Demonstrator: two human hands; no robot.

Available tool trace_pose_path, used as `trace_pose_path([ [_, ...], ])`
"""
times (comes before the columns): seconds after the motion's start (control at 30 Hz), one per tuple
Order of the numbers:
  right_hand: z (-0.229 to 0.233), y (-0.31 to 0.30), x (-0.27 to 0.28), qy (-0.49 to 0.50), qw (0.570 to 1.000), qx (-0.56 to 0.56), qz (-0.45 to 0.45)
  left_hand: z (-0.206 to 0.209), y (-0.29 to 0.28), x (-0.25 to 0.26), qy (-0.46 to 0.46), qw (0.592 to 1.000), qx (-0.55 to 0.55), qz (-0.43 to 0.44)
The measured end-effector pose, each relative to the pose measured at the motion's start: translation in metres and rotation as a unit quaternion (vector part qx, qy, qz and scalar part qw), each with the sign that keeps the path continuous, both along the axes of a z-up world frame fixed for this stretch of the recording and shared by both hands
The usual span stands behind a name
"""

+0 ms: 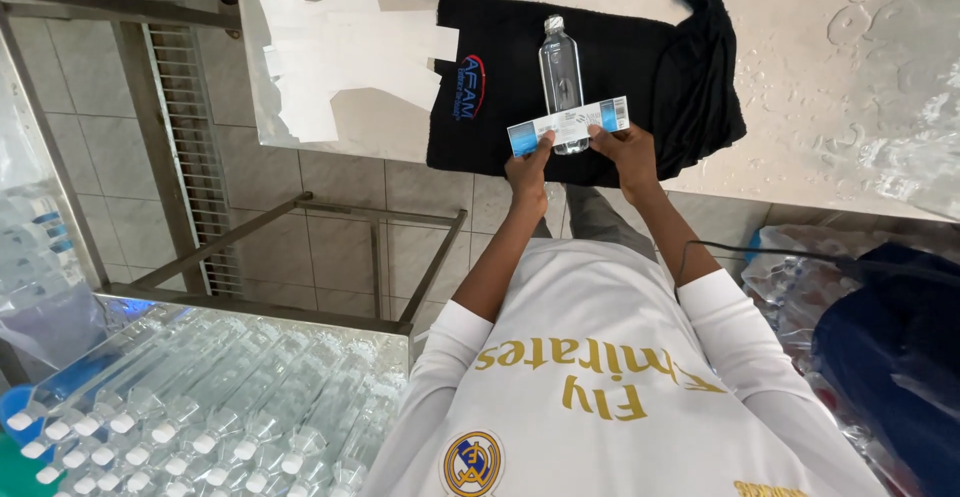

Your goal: Manually applying adhesive labels to clear plastic water bottles at a workstation.

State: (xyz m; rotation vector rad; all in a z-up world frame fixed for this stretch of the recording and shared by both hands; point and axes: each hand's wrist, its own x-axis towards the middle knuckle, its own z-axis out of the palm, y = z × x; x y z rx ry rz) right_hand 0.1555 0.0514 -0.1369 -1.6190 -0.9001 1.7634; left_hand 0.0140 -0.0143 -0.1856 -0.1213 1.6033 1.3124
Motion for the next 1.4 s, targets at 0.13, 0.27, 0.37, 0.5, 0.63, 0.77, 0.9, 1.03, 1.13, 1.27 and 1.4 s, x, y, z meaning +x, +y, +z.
trace_pose_path([
  [0.13, -0.007, 0.0, 0.002, 0.033, 0.999, -0.016, -0.019, -0.011, 0.002, 0.003, 0.011, 1.0, -0.014, -0.011],
  [0.27, -0.01, 0.0, 0.002, 0.031, 0.999, -0.019, -0.027, -0.021, 0.0, 0.004, 0.005, 1.0, -0.011, -0.005],
  [0.37, -0.015, -0.001, 0.004, 0.031, 0.999, -0.019, -0.026, -0.039, -0.005, 0.004, 0.006, 1.0, -0.009, 0.005],
  [0.5, -0.006, -0.002, 0.001, 0.031, 0.999, -0.025, -0.033, -0.027, 0.0, 0.005, 0.004, 1.0, -0.001, 0.006],
  [0.63, -0.008, -0.002, 0.002, 0.033, 0.999, -0.021, -0.033, -0.04, -0.002, 0.006, 0.003, 1.0, 0.011, 0.014],
  [0.77, -0.018, -0.004, 0.003, 0.022, 0.999, -0.02, -0.033, -0.041, -0.003, 0.007, 0.016, 1.0, 0.011, 0.011],
  [0.9, -0.012, -0.002, -0.001, 0.02, 0.998, -0.027, -0.045, -0.023, 0.003, 0.008, 0.027, 1.0, 0.003, 0.005],
  [1.03, -0.023, -0.005, -0.006, -0.012, 0.998, -0.019, -0.051, -0.014, 0.009, 0.012, 0.04, 0.998, -0.045, -0.009],
  [1.13, -0.085, -0.019, 0.005, -0.008, 0.997, -0.017, -0.072, -0.031, 0.009, 0.014, 0.031, 0.998, -0.051, -0.004],
  [1.27, -0.035, -0.023, -0.014, 0.009, 0.998, 0.006, -0.063, -0.033, 0.01, 0.011, -0.015, 1.0, 0.015, 0.011],
  [1.4, -0.003, -0.026, -0.036, 0.013, 0.998, 0.038, -0.052, -0.012, 0.013, 0.009, -0.037, 0.998, 0.044, 0.004],
])
